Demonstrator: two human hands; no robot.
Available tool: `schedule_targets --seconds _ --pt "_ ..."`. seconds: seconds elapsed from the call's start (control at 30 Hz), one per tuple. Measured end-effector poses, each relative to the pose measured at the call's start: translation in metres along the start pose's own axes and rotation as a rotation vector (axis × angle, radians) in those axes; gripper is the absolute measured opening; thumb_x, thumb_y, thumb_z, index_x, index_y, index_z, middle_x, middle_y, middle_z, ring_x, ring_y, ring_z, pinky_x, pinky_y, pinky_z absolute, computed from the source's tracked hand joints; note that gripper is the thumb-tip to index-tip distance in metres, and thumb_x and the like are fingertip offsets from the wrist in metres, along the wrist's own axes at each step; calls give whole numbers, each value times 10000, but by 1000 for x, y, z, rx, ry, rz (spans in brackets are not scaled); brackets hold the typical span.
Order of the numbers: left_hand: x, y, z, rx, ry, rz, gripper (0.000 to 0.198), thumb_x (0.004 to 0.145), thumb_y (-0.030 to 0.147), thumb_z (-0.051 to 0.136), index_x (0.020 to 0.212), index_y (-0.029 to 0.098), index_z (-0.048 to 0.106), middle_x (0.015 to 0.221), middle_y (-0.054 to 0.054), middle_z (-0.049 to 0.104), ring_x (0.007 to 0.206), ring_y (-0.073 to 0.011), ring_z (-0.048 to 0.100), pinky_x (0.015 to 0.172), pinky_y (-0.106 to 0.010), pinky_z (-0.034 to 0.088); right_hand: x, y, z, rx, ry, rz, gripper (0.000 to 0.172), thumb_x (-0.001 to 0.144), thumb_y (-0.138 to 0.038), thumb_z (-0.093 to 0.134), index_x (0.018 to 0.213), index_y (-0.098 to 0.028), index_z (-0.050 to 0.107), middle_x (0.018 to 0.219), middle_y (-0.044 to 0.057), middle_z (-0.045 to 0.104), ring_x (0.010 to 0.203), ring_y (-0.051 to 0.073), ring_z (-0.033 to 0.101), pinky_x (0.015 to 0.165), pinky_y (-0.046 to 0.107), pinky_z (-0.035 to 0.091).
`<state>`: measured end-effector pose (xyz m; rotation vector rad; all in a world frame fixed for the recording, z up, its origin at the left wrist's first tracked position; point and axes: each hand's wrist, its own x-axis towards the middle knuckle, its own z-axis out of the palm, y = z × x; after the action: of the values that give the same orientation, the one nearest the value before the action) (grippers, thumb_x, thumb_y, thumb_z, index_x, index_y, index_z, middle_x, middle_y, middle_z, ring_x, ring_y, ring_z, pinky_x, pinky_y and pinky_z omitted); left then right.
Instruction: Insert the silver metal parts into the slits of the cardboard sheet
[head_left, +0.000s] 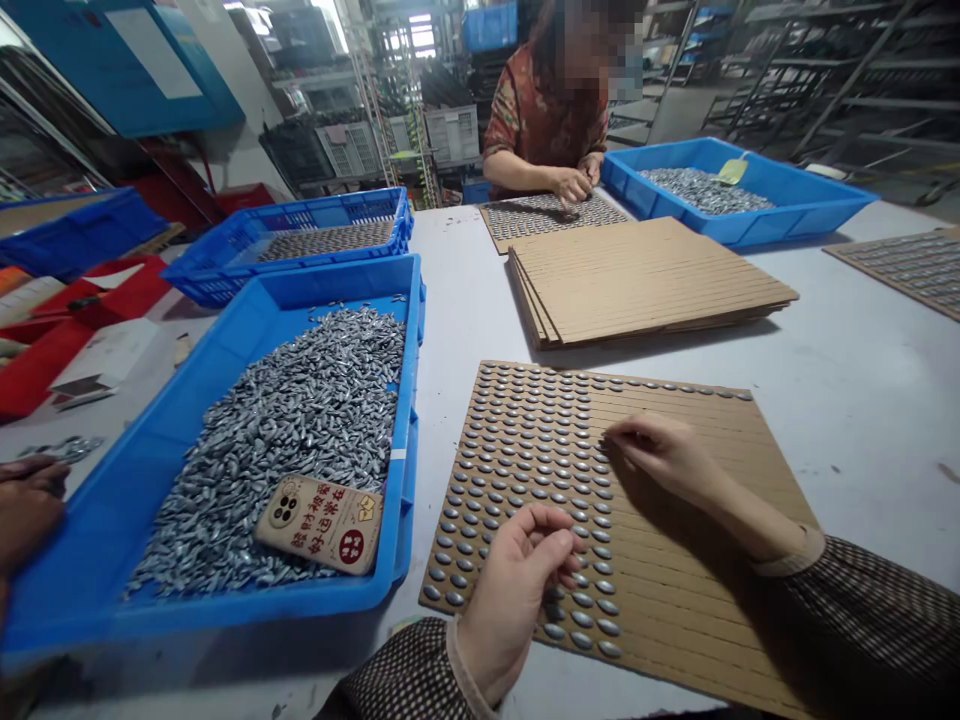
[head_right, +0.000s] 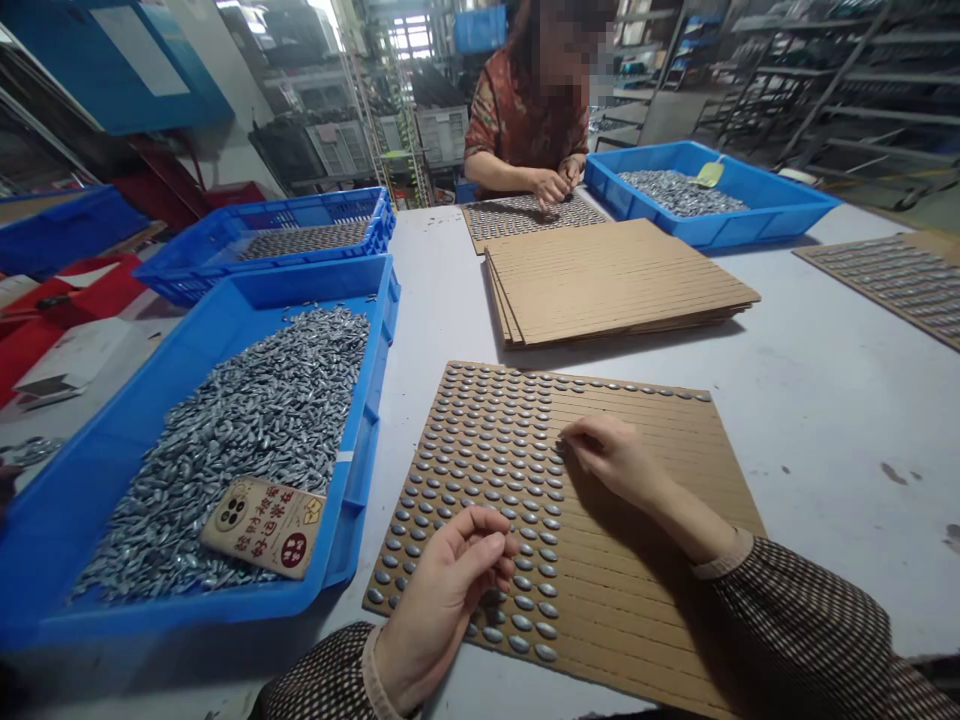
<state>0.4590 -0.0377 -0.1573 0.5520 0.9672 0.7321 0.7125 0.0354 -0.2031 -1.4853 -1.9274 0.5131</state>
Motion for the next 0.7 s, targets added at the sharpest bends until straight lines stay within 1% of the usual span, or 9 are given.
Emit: schedule_targets --seconds 0.1,0.17,0.27,0.47,0.6,0.7 --pt "0 0 0 2 10 -9 226 769 297 698 926 158 613 844 -38 643 698 -102 550 667 -229 422 5 2 6 -55 -32 -108 205 921 -281 504 868 -191 681 847 66 700 796 199 629 745 346 501" --pt "-1 0 0 4 18 -18 221 774 294 692 931 160 613 847 -37 643 700 -101 550 667 -228 417 6 1 8 -73 -31 -153 209 931 -260 492 879 -191 683 865 71 697 813 199 621 761 355 499" --pt "-1 1 1 6 21 -23 211 780 288 685 930 160 612 842 -34 641 705 -102 550 671 -229 415 7 3 7 -107 -38 -190 218 934 -239 481 894 -195 691 881 74 688 821 197 611 754 352 501" --pt "1 2 -1 6 -4 -27 209 779 283 680 927 155 607 836 -31 642 713 -104 553 675 -234 416 7 7 5 -285 -102 -226 240 928 -214 462 918 -199 702 905 78 661 841 205 594 761 347 492" --pt "0 0 1 8 12 1 219 755 276 692 914 154 604 820 -32 652 697 -105 552 659 -234 414 5 6 4 -234 -125 -220 246 935 -239 450 920 -210 694 920 86 663 853 215 613 770 362 501" --pt "-6 -3 5 9 21 56 239 704 272 731 873 148 617 808 -40 660 665 -102 546 645 -237 410 -2 10 2 -126 -98 -201 197 932 -312 494 962 -245 677 953 107 683 859 234 645 764 383 517"
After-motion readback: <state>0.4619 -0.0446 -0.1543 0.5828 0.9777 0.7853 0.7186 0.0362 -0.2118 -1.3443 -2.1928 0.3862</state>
